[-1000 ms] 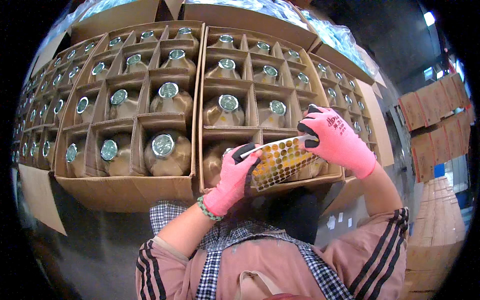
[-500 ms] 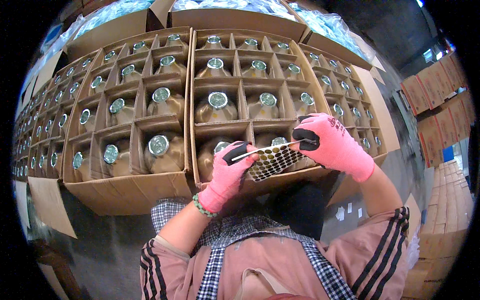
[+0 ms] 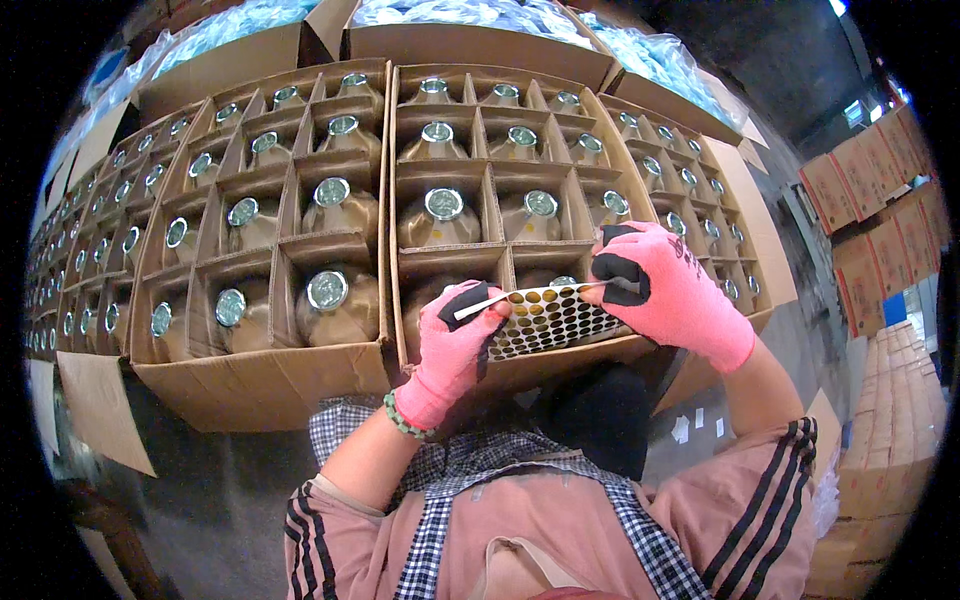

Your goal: The person applies round stickers to the lids of glass jars arranged in cardboard boxes. They peel individual stickers from a sheet and press them onto the metal caps of the jars one by one.

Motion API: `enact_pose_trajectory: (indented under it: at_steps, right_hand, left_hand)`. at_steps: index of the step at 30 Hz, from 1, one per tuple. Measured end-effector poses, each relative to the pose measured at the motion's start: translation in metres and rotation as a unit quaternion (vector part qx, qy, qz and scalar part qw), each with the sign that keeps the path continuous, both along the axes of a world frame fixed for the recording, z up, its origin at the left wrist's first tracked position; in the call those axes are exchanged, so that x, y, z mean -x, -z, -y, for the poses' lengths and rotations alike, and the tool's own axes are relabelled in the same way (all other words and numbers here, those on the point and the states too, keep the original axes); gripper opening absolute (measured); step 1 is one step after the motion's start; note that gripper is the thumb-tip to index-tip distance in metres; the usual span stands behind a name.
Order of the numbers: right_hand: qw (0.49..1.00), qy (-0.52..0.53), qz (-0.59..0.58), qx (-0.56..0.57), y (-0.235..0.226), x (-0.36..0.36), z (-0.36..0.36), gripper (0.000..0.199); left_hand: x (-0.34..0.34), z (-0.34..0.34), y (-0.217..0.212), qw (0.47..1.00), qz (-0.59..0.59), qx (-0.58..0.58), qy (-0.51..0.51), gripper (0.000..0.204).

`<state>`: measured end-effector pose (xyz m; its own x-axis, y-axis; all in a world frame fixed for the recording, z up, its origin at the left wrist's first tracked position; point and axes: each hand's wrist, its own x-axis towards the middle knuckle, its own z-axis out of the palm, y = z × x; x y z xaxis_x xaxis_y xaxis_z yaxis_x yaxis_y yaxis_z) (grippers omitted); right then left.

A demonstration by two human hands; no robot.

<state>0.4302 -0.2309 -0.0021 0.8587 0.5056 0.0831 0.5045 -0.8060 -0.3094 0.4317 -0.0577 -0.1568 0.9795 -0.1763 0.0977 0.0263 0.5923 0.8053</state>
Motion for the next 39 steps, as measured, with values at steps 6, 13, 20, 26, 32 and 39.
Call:
enact_pose_trajectory:
  at_steps: [6,13,20,26,32,39]
  right_hand:
    - [0.997,-0.018,0.073,-0.006,0.000,0.006,-0.003,0.016]
    - [0.982,-0.079,0.165,0.051,0.004,0.006,0.002,0.017]
    - [0.973,-0.088,0.208,0.041,0.015,0.005,0.007,0.017]
    - [0.956,-0.120,0.255,0.085,0.023,0.007,0.015,0.022]
    - [0.932,-0.143,0.311,0.116,0.032,0.010,0.020,0.024]
    - [0.912,-0.176,0.352,0.115,0.039,0.008,0.021,0.025]
  left_hand:
    - [-0.003,-0.006,-0.004,0.999,0.014,-0.034,-0.009,0.013]
    - [-0.001,-0.005,-0.005,1.000,-0.003,-0.018,-0.004,0.014]
    - [-0.001,-0.002,-0.007,0.999,-0.022,-0.045,-0.009,0.014]
    - [0.000,0.000,-0.003,0.999,-0.038,-0.013,-0.004,0.018]
    - [0.000,0.006,-0.002,0.997,-0.066,-0.017,-0.022,0.018]
    - [-0.002,0.006,0.004,0.996,-0.082,-0.029,-0.014,0.016]
